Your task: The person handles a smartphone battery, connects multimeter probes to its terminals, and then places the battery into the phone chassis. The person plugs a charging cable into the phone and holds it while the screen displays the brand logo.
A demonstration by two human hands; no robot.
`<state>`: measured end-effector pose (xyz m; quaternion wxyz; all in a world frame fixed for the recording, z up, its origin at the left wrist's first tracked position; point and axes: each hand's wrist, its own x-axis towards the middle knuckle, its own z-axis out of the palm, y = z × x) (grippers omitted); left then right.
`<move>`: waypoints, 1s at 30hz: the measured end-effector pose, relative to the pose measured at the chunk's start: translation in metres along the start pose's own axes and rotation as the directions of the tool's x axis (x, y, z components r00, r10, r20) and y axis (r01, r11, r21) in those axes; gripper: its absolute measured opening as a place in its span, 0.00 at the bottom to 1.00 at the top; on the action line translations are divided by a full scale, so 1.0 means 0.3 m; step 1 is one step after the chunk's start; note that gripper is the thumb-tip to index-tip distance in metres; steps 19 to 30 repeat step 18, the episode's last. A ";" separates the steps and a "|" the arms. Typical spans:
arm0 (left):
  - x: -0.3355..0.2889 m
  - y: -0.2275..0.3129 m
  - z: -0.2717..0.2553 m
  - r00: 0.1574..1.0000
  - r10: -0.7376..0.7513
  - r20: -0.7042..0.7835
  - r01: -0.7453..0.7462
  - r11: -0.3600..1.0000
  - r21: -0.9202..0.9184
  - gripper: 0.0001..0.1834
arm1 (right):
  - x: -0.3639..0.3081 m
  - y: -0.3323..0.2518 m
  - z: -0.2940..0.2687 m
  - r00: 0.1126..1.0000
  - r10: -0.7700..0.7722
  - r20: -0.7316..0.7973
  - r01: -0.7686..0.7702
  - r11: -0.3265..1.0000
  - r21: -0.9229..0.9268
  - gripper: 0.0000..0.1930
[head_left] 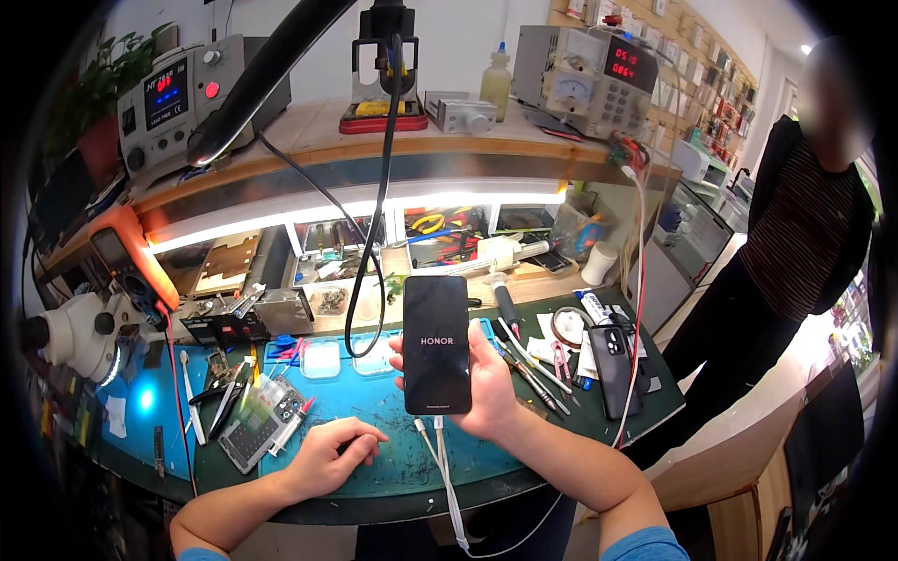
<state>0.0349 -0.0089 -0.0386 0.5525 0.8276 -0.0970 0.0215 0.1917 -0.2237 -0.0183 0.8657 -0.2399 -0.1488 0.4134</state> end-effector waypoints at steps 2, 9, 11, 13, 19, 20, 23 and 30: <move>0.000 0.002 -0.001 1.000 0.000 0.002 0.000 1.000 0.000 0.10 | -0.001 0.000 0.002 1.000 -0.002 -0.005 0.002 1.000 -0.003 0.41; 0.000 -0.005 0.000 1.000 -0.003 0.001 0.003 1.000 -0.013 0.09 | 0.001 0.005 -0.003 1.000 -0.010 -0.010 0.010 1.000 -0.006 0.41; -0.001 -0.008 0.000 1.000 -0.004 0.002 0.004 1.000 -0.018 0.09 | 0.001 0.005 -0.001 1.000 -0.009 -0.019 0.009 1.000 -0.002 0.41; 0.000 -0.005 0.001 1.000 -0.003 0.002 0.003 1.000 -0.021 0.09 | -0.001 0.003 -0.002 1.000 -0.007 -0.001 0.007 1.000 0.012 0.40; 0.003 0.006 -0.004 1.000 0.002 0.013 -0.003 1.000 0.017 0.10 | 0.003 0.004 -0.014 1.000 -0.007 0.025 0.006 1.000 0.011 0.39; 0.003 0.006 -0.004 1.000 0.002 0.013 -0.003 1.000 0.017 0.10 | 0.003 0.004 -0.014 1.000 -0.007 0.025 0.006 1.000 0.011 0.39; 0.003 0.006 -0.004 1.000 0.002 0.013 -0.003 1.000 0.017 0.10 | 0.003 0.004 -0.014 1.000 -0.007 0.025 0.006 1.000 0.011 0.39; 0.003 0.006 -0.004 1.000 0.002 0.013 -0.003 1.000 0.017 0.10 | 0.003 0.004 -0.014 1.000 -0.007 0.025 0.006 1.000 0.011 0.39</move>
